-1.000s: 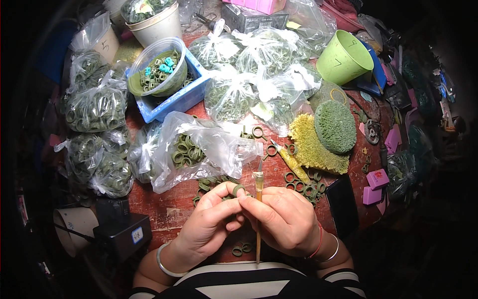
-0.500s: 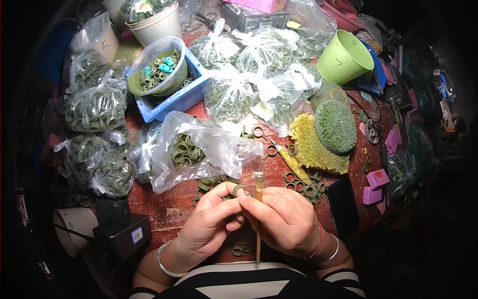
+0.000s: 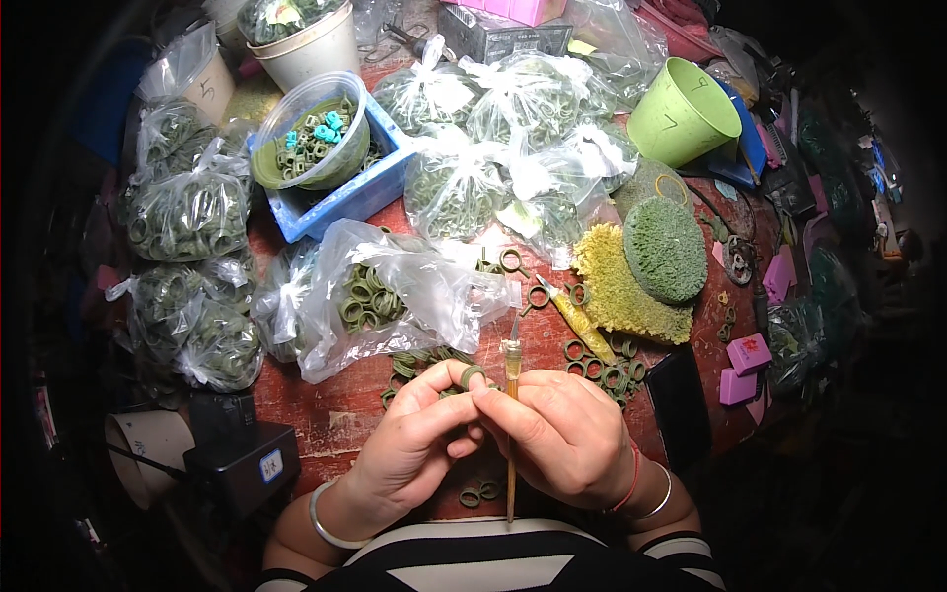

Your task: The person uses a wooden-handled tool to carve or shape small green wax-like ring objects, working through a pile of the items on a cluttered table.

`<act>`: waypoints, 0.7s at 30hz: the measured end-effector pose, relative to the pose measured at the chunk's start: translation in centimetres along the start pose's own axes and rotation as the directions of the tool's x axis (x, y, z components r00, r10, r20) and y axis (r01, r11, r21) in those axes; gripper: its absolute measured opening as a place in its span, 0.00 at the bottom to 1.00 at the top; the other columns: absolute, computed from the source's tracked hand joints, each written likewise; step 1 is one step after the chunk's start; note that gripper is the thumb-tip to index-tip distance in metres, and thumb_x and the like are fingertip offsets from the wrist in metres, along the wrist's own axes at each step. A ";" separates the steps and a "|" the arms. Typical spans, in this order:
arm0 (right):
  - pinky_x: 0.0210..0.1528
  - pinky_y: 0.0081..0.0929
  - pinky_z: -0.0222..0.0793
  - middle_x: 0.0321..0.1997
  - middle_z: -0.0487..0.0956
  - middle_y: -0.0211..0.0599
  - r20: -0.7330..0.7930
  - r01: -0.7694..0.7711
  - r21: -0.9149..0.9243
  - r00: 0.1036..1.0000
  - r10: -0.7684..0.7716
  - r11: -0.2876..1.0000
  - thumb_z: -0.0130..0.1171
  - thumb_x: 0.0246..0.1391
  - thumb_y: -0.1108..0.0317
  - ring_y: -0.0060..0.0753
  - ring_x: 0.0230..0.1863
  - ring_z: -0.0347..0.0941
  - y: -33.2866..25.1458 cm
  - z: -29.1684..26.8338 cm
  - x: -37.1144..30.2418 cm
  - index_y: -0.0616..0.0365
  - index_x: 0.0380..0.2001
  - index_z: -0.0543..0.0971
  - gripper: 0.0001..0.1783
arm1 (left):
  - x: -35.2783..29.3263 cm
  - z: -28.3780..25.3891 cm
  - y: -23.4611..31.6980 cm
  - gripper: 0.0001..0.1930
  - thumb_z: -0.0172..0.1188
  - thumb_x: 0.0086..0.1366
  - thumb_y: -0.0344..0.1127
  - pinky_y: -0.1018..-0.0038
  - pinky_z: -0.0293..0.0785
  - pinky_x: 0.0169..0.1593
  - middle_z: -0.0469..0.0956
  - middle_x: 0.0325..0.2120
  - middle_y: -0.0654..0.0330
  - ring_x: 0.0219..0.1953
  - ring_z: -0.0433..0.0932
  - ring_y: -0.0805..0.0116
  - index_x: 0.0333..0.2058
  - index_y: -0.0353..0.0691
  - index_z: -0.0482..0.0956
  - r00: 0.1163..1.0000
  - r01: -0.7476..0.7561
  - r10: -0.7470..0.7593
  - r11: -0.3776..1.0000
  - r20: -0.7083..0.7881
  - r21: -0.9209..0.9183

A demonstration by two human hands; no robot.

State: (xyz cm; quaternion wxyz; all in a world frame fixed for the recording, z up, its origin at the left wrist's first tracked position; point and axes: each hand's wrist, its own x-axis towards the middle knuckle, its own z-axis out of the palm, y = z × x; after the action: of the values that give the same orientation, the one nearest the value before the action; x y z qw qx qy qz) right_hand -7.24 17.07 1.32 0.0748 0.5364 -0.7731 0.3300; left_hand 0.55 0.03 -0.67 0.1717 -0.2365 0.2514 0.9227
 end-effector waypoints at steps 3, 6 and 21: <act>0.35 0.27 0.73 0.32 0.73 0.38 -0.002 0.007 0.002 1.000 -0.007 1.000 0.58 0.46 0.68 0.37 0.35 0.75 0.0 0.1 -0.1 0.69 0.46 0.77 0.23 | 0.0 0.0 0.0 0.07 0.55 0.66 0.26 0.86 0.63 0.30 0.73 0.33 0.65 0.29 0.68 0.83 0.41 0.40 0.70 1.000 0.002 -0.002 1.000 -0.004 -0.001; 0.35 0.28 0.73 0.32 0.74 0.38 0.005 -0.004 0.008 1.000 0.004 1.000 0.58 0.47 0.67 0.37 0.35 0.76 -0.1 0.0 0.0 0.69 0.46 0.77 0.23 | -0.1 0.1 0.1 0.07 0.55 0.66 0.26 0.86 0.63 0.30 0.73 0.33 0.65 0.29 0.68 0.83 0.41 0.40 0.70 1.000 0.003 -0.003 1.000 -0.008 -0.003; 0.37 0.29 0.74 0.33 0.74 0.40 0.008 -0.003 0.010 1.000 0.003 1.000 0.58 0.47 0.67 0.38 0.35 0.76 0.0 0.1 0.0 0.69 0.45 0.76 0.22 | -0.1 0.2 0.1 0.06 0.55 0.66 0.27 0.86 0.63 0.29 0.73 0.32 0.65 0.29 0.68 0.83 0.41 0.40 0.70 1.000 0.003 -0.003 1.000 -0.010 0.003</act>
State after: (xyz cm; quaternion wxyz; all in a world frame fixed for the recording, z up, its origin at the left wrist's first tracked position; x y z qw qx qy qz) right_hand -7.25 17.03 1.27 0.0686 0.5370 -0.7725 0.3318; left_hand 0.51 0.07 -0.50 0.1723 -0.2413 0.2533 0.9208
